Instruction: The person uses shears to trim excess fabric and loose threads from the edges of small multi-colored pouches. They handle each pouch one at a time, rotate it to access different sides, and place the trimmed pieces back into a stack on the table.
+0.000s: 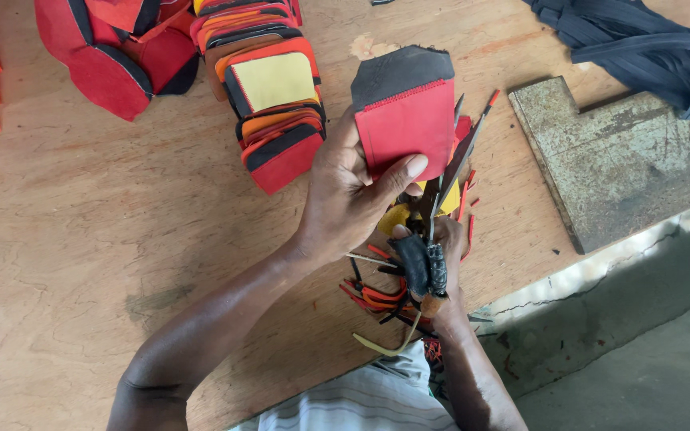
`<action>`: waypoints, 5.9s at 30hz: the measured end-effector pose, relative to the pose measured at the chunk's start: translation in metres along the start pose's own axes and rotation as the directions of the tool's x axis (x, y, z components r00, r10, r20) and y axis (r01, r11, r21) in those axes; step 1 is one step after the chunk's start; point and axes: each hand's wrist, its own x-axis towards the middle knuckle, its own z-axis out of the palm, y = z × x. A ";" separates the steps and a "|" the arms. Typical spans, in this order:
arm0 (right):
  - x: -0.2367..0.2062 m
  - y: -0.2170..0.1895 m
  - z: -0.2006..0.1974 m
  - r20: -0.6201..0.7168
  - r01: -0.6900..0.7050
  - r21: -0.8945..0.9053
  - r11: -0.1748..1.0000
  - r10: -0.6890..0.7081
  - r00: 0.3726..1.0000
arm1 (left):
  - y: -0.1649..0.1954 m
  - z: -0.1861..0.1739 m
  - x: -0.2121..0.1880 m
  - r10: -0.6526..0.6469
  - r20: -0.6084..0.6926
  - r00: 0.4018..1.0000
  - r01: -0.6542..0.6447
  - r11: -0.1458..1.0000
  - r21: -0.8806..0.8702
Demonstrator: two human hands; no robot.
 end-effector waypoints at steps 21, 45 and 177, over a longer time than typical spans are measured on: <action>-0.001 0.016 -0.014 0.114 0.094 -0.200 0.975 -0.072 0.991 | 0.018 -0.007 0.006 0.065 0.028 0.998 -0.070 0.937 0.343; -0.005 0.018 -0.001 0.001 0.076 0.129 0.989 -0.077 0.997 | 0.014 -0.011 0.009 0.078 0.059 0.995 -0.093 0.943 0.320; -0.001 0.037 -0.010 0.078 0.361 0.103 0.927 -0.369 0.926 | 0.016 0.007 -0.001 0.018 0.085 0.996 -0.051 0.913 0.405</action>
